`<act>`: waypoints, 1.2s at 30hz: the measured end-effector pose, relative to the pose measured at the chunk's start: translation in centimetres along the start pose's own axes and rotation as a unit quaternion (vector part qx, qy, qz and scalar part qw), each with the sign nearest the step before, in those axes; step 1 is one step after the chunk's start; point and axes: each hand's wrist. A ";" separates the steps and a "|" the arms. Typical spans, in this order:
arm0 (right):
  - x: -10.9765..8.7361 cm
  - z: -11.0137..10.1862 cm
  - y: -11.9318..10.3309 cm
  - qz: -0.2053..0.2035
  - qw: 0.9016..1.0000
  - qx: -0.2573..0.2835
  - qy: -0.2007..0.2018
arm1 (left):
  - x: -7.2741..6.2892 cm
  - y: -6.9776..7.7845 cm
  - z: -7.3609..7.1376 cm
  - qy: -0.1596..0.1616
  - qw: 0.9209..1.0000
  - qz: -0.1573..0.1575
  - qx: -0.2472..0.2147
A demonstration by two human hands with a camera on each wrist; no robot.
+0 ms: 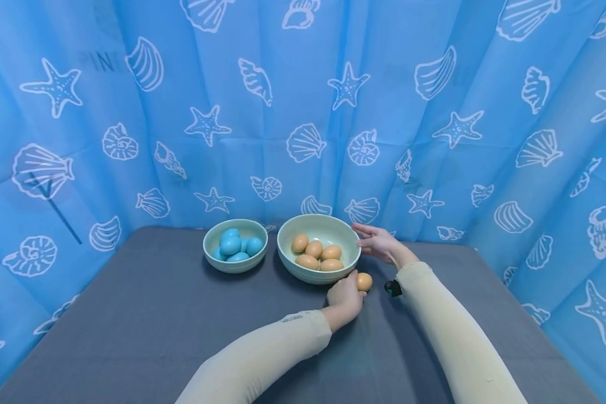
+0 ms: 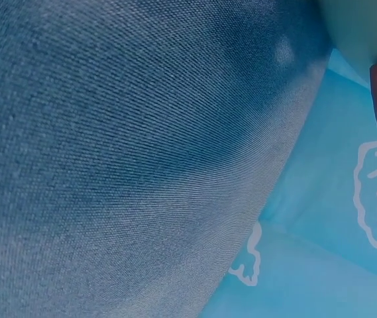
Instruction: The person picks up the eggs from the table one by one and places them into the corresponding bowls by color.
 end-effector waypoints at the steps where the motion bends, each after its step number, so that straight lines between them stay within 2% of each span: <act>1: 0.0 0.1 0.0 0.001 1.000 0.002 0.001 | 0.0 0.0 -0.1 0.004 1.000 0.000 0.003; 7: 0.3 0.4 0.0 0.007 1.000 0.007 0.008 | 0.1 -0.2 -0.1 0.020 1.000 -0.010 -0.004; 16: 0.4 0.7 -0.1 0.016 1.000 0.013 0.012 | 0.6 -0.1 0.4 0.012 1.000 -0.015 -0.011; 21: 0.3 0.7 -0.2 0.014 1.000 0.010 0.009 | 0.4 -0.3 -0.1 0.002 0.999 -0.022 -0.027; 25: 0.1 0.6 -0.3 0.014 1.000 0.004 0.017 | 0.0 -0.6 -0.5 -0.005 0.999 -0.010 -0.043; 30: 0.1 0.4 -0.2 0.019 1.000 -0.001 0.025 | -0.5 -1.5 -1.0 -0.022 0.995 0.010 -0.098; 36: 0.0 0.6 -0.2 0.019 0.999 0.002 0.027 | -1.0 -3.4 -2.3 -0.036 0.976 0.013 -0.212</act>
Point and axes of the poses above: each hand's wrist, its own x-axis towards the middle knuckle, its own z-axis out of the palm, y = z × x, and after that the axes turned 13 degrees about y, right-handed
